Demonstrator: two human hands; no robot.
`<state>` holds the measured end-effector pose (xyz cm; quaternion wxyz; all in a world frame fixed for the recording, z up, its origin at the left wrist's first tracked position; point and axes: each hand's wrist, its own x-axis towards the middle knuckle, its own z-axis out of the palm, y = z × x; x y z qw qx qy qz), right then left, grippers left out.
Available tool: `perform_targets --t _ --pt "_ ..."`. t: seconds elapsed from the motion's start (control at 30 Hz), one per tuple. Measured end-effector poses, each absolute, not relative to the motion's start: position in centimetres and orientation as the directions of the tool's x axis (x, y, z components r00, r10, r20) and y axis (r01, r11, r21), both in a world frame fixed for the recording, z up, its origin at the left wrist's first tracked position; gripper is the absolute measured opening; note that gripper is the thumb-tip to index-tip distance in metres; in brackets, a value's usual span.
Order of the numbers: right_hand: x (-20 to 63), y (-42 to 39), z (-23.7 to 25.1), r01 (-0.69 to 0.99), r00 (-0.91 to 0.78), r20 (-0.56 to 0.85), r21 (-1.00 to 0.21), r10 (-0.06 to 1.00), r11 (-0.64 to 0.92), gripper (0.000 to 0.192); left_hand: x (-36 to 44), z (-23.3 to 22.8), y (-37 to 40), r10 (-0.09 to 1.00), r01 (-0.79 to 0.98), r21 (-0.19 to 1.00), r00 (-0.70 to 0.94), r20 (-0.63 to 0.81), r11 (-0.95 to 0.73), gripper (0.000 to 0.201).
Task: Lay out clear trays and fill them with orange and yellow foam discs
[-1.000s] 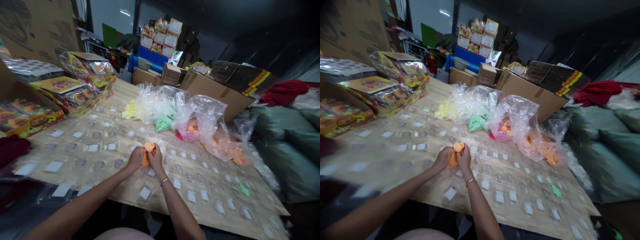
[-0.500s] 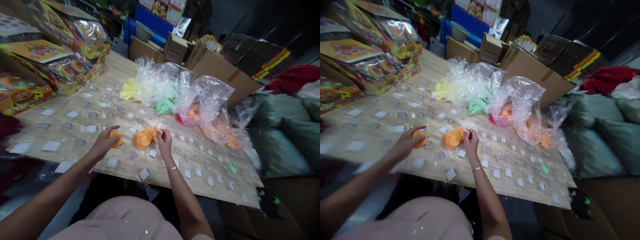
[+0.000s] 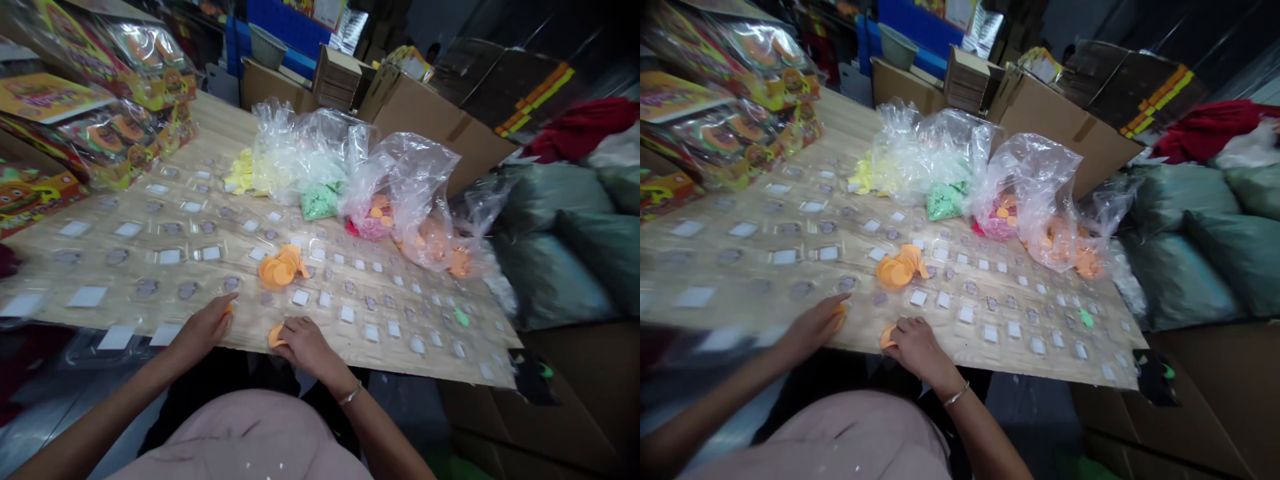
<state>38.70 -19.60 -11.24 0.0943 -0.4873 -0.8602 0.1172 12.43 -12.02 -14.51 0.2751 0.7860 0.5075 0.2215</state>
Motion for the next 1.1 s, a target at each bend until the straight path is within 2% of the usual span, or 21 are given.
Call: perform_targets --t 0.13,0.23,0.3,0.4,0.5,0.6,0.67,0.7,0.77,0.83,0.87,0.97,1.1 --pt "39.1 -18.3 -9.8 0.778 -0.468 0.100 -0.426 0.878 0.463 0.019 12.1 -14.4 -12.3 0.874 0.693 0.541 0.441 0.204 -0.476 0.037" --pt "40.3 -15.3 -9.4 0.865 -0.223 0.211 -0.408 0.952 0.293 0.018 13.7 -12.6 -11.1 0.845 0.714 0.464 0.371 0.384 -0.524 0.031" --pt "41.1 -12.5 -9.7 0.923 -0.060 0.254 -0.354 0.965 0.151 0.016 16.0 -11.1 -9.4 0.831 0.712 0.447 0.372 0.414 -0.542 0.031" --pt "42.3 -8.8 -10.7 0.931 0.058 0.203 -0.365 0.977 0.020 0.020 20.4 -9.3 -6.3 0.842 0.737 0.408 0.483 0.242 -0.540 0.034" --pt "43.2 -7.5 -11.4 0.842 0.195 0.244 -0.538 0.950 -0.034 0.021 23.8 -8.7 -4.0 0.857 0.797 0.334 0.511 0.072 -0.503 0.035" --pt "43.7 -8.7 -11.6 0.683 0.329 0.284 -0.730 0.901 -0.019 0.026 25.1 -9.0 -3.1 0.881 0.832 0.312 0.470 0.044 -0.460 0.034" --pt "43.6 -10.1 -11.5 0.650 0.262 0.207 -0.760 0.943 -0.014 0.025 25.2 -9.3 -2.9 0.890 0.841 0.312 0.454 0.034 -0.441 0.028" --pt "43.4 -10.7 -11.5 0.685 0.195 0.168 -0.728 0.966 -0.011 0.024 25.2 -9.4 -2.8 0.891 0.841 0.319 0.452 0.031 -0.437 0.023" --pt "42.9 -11.5 -11.4 0.811 0.078 0.140 -0.584 0.987 0.019 0.026 25.3 -9.7 -2.6 0.892 0.832 0.348 0.451 0.029 -0.432 0.014" --pt "42.2 -11.4 -11.4 0.904 0.041 0.181 -0.425 0.983 0.041 0.028 25.4 -10.0 -2.4 0.891 0.811 0.400 0.453 0.032 -0.427 0.009" --pt "41.9 -10.9 -11.3 0.923 0.042 0.212 -0.383 0.976 0.044 0.027 25.5 -10.1 -2.4 0.891 0.795 0.435 0.453 0.035 -0.422 0.008" --pt "41.2 -8.8 -11.5 0.913 0.032 0.261 -0.401 0.965 0.078 0.020 25.6 -10.3 -2.4 0.894 0.724 0.569 0.447 0.045 -0.390 0.009" --pt "41.0 -6.1 -12.1 0.878 0.040 0.240 -0.473 0.970 0.081 0.013 24.3 -10.1 -2.2 0.921 0.567 0.780 0.389 0.031 -0.266 0.010"
